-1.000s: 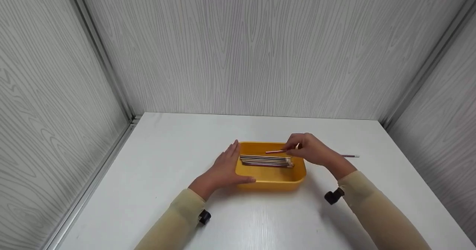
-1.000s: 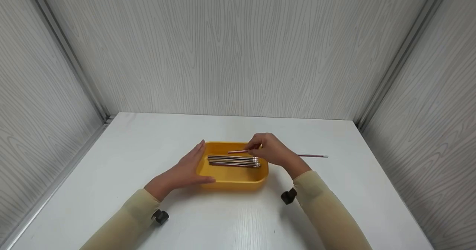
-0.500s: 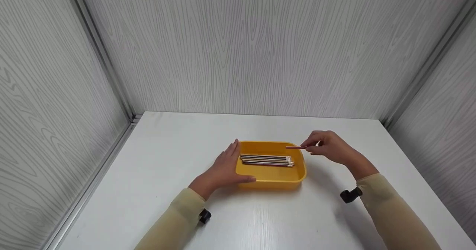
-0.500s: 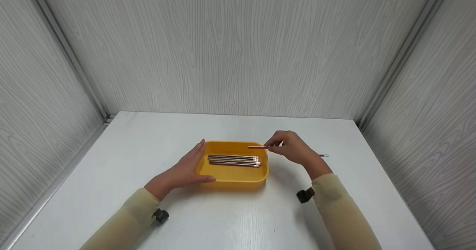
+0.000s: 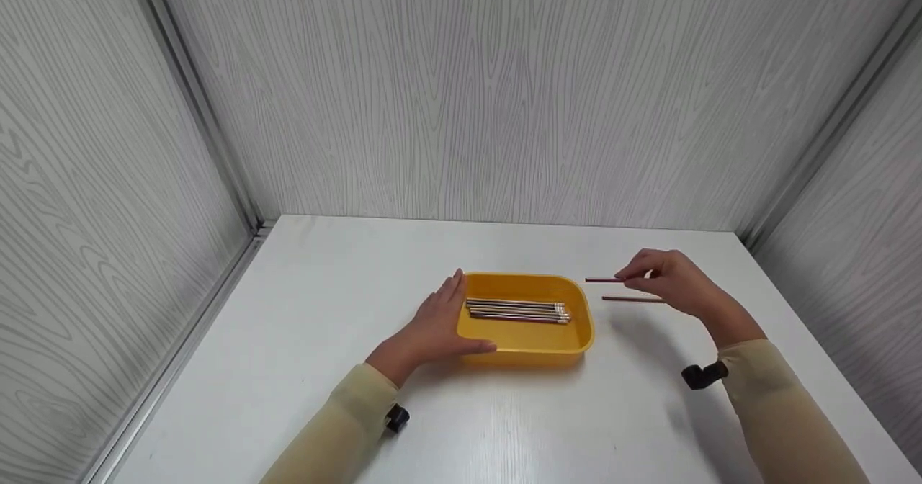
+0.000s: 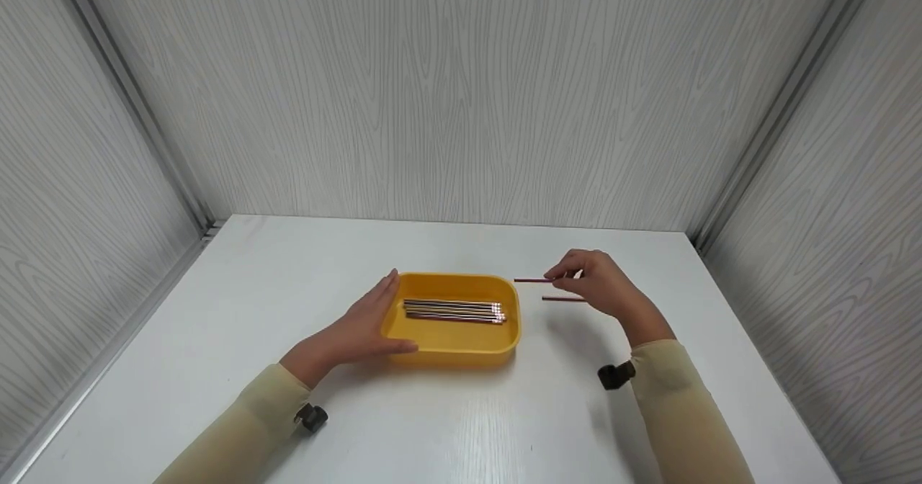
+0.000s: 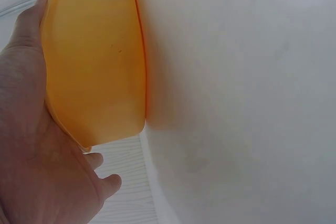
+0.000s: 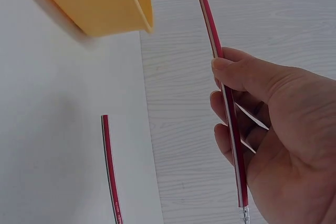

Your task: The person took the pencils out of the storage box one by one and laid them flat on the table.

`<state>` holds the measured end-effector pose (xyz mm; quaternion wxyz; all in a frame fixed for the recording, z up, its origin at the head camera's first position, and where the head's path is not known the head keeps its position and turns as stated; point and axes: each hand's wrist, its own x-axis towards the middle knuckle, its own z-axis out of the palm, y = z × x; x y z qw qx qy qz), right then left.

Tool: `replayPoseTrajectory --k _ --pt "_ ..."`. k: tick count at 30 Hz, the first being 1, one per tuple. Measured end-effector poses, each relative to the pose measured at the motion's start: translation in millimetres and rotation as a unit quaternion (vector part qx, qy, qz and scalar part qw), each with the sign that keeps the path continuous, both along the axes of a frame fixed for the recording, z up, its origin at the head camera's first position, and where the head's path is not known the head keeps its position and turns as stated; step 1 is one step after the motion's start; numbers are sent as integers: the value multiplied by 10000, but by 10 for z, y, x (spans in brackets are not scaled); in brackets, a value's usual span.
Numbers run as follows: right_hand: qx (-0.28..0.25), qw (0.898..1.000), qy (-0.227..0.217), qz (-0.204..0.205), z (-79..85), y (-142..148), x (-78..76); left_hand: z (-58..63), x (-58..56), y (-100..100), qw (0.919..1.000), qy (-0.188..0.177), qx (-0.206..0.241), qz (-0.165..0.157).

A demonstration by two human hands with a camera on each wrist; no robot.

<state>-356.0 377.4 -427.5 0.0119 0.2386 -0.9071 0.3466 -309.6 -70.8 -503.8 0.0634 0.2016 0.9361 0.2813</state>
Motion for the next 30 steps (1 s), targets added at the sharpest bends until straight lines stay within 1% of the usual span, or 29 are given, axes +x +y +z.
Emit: replayPoseTrajectory --k 5,10,17,23,30 --pt "16 10000 59 -60 -2 104 20 -3 3 4 10000 -1 59 -33" --pt "184 9996 182 -134 -22 193 9 -2 8 7 10000 5 51 -8" --pt "250 9992 107 -286 -56 288 -7 -13 2 5 10000 20 -4 22" --pt "148 9989 47 -448 -130 374 -19 -18 -2 9 10000 46 -28 49" --pt "15 9976 205 -669 -272 422 -36 -9 6 2 10000 16 34 46"
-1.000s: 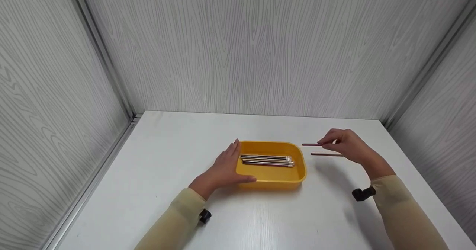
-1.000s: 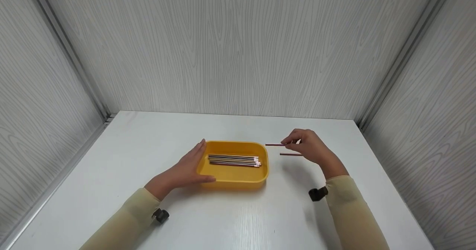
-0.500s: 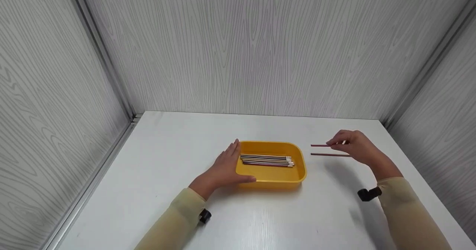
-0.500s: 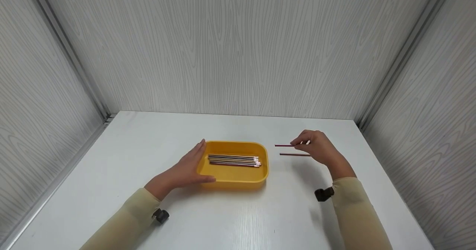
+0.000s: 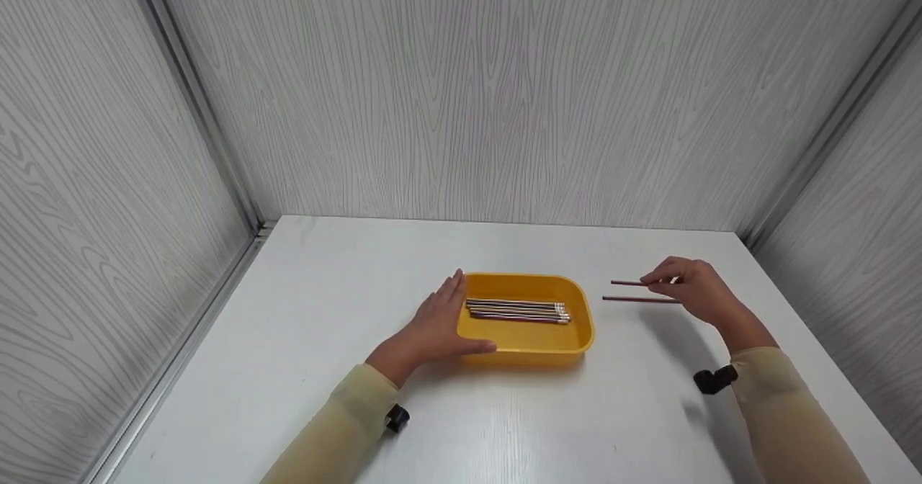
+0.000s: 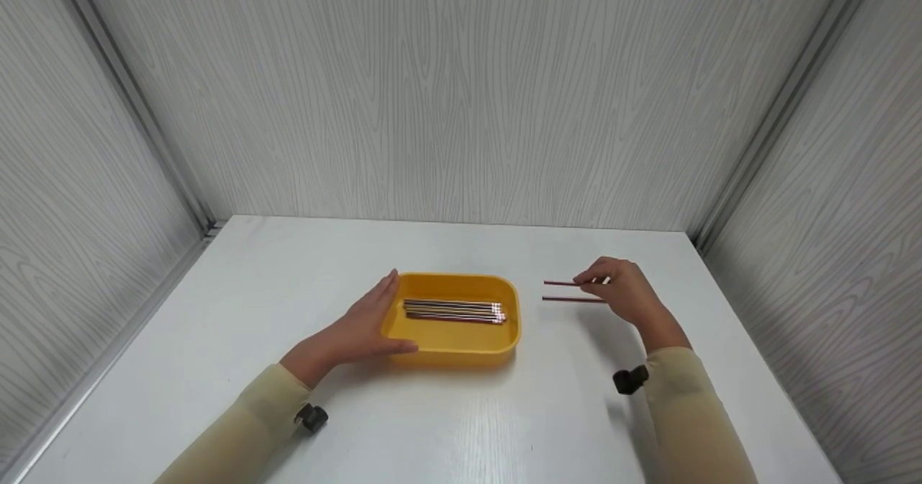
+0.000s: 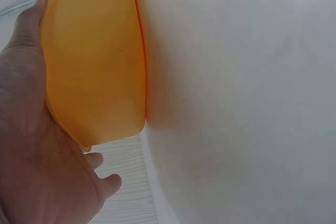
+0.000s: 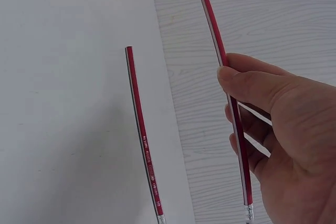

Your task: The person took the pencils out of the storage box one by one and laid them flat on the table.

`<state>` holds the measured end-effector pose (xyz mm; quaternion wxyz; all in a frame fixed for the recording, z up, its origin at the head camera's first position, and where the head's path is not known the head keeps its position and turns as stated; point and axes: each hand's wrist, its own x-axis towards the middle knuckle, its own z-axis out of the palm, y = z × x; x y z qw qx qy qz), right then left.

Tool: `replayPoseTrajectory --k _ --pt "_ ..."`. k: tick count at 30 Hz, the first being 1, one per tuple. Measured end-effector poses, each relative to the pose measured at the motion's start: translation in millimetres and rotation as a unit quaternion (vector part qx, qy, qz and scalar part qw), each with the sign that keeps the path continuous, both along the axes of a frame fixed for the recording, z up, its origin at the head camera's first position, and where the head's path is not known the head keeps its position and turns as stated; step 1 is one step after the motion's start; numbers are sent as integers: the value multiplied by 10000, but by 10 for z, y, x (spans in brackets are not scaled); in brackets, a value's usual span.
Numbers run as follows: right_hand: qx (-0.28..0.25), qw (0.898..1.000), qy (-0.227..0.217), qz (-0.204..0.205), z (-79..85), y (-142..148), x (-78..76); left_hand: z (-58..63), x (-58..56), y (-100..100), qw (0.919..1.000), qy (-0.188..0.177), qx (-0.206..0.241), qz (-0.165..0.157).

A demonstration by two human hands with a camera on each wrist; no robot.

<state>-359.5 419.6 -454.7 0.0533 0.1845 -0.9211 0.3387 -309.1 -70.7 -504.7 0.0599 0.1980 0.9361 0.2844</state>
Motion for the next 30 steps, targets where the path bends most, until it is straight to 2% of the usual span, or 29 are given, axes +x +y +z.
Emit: replayPoseTrajectory --k 16,30 --pt "146 9993 -176 -304 -363 23 -65 -23 -26 -21 10000 -17 23 -9" --pt "107 9979 -326 -542 -503 -9 -84 -8 -30 -32 10000 -47 -76 26"
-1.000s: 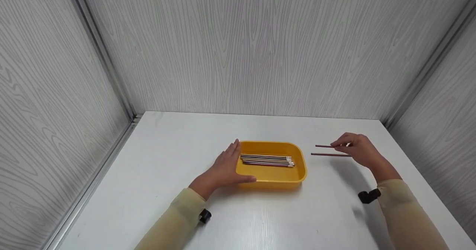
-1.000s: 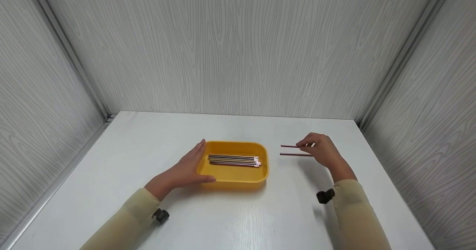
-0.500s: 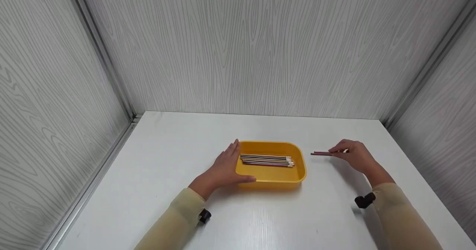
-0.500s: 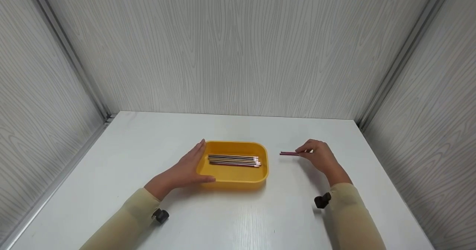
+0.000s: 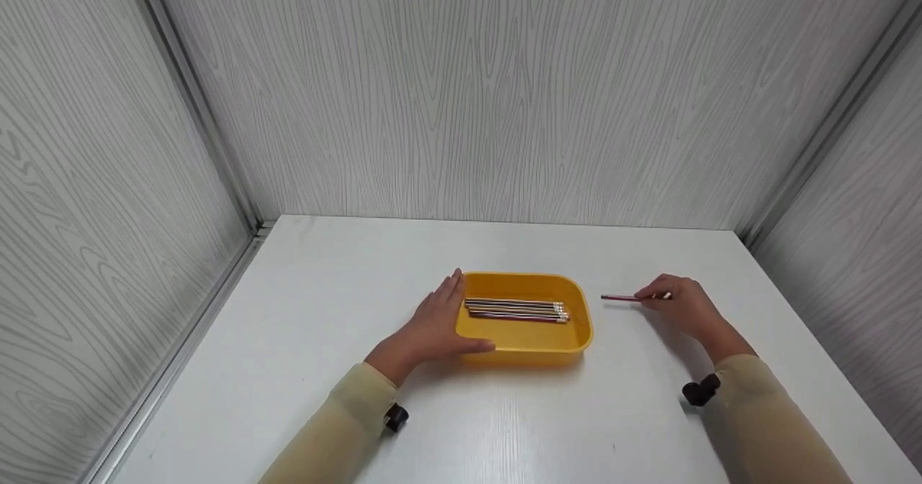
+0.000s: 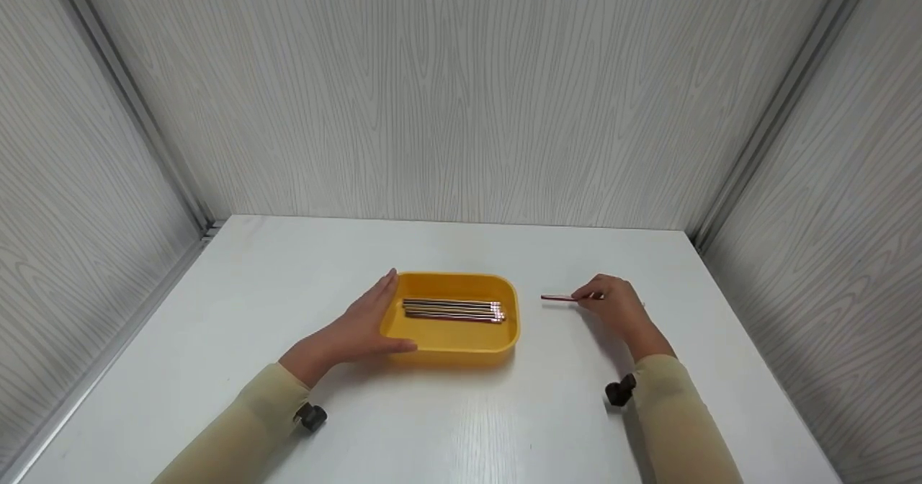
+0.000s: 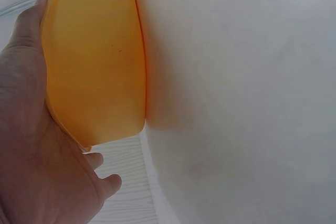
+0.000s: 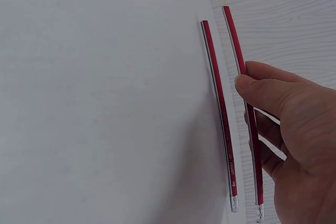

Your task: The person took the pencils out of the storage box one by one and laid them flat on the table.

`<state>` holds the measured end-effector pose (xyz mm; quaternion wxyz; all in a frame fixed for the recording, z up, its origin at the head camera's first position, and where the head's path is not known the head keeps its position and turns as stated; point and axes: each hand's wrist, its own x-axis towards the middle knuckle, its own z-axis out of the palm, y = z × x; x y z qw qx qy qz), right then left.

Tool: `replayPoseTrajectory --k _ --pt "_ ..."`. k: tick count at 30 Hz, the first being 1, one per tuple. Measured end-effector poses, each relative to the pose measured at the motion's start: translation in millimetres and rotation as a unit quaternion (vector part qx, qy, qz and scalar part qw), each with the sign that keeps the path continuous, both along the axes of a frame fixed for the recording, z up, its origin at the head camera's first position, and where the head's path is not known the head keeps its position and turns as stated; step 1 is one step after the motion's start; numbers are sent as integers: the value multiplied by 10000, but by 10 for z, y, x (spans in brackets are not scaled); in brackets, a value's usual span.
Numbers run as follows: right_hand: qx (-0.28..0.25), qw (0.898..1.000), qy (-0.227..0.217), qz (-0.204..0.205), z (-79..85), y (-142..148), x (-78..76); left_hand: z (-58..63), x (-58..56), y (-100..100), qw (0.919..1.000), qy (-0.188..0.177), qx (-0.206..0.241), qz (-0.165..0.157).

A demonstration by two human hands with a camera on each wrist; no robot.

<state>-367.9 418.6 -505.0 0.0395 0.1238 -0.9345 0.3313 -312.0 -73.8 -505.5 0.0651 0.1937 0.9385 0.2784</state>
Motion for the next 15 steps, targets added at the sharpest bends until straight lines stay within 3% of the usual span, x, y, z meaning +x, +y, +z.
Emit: replayPoseTrajectory --k 15 --pt "210 9995 -163 -178 -96 -13 -12 4 28 -6 10000 32 71 -18"
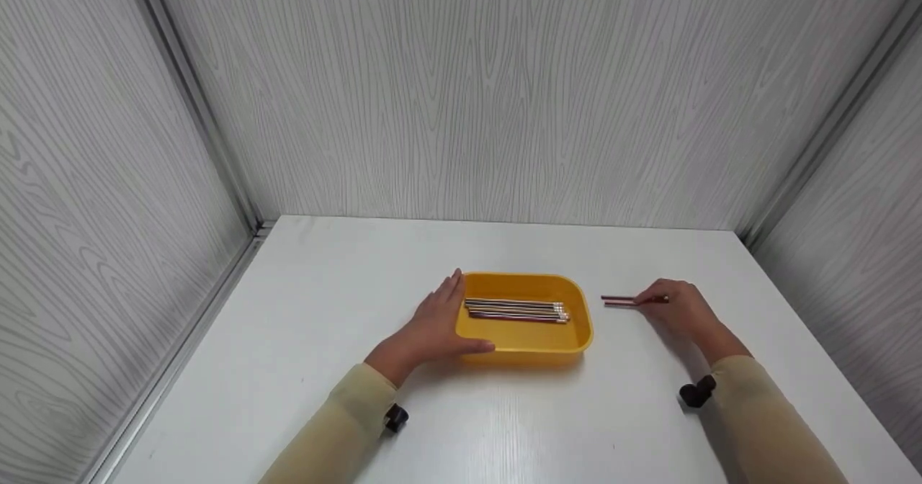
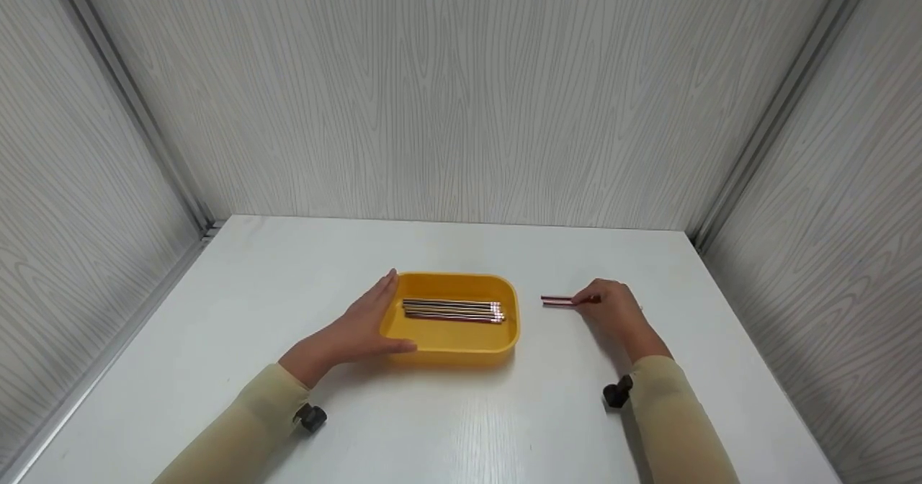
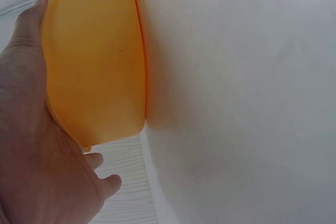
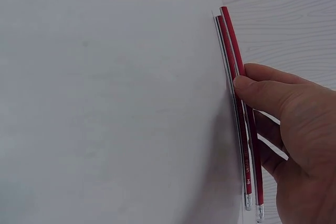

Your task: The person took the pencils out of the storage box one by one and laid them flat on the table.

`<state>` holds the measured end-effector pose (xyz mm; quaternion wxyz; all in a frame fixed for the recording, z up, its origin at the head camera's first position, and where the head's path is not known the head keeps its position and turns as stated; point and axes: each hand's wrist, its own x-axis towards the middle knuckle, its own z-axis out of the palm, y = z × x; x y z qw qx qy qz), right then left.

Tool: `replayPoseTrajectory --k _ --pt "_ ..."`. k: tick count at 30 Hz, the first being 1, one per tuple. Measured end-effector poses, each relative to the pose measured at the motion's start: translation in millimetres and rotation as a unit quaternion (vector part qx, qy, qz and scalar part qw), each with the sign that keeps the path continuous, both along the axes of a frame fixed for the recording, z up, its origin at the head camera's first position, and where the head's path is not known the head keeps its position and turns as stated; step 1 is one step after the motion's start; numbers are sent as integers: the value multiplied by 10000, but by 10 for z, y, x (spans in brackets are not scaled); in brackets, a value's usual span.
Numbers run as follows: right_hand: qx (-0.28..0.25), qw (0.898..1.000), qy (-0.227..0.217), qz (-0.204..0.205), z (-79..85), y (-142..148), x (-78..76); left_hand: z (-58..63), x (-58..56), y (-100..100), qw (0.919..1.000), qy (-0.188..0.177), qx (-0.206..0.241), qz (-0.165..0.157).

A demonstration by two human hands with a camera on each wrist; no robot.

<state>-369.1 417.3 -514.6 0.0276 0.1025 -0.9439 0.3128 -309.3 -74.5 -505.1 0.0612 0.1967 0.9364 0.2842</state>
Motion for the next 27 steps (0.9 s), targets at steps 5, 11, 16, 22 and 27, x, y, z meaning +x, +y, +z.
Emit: replayPoseTrajectory --k 5,11,16,22,27 --pt "-22 9999 -122 -84 -26 -13 -8 0 -2 -3 10000 -8 25 -4" --pt "-14 10000 -43 -86 -46 -6 -18 -7 5 6 10000 8 44 -35" --pt "-39 9999 137 -41 -56 4 -7 4 7 15 10000 -31 77 -50" --pt "-16 9999 167 37 -59 -10 -6 10 6 19 10000 -54 49 -37" --pt "40 10000 64 -6 -56 -28 -19 12 3 18 10000 -23 5 -26"
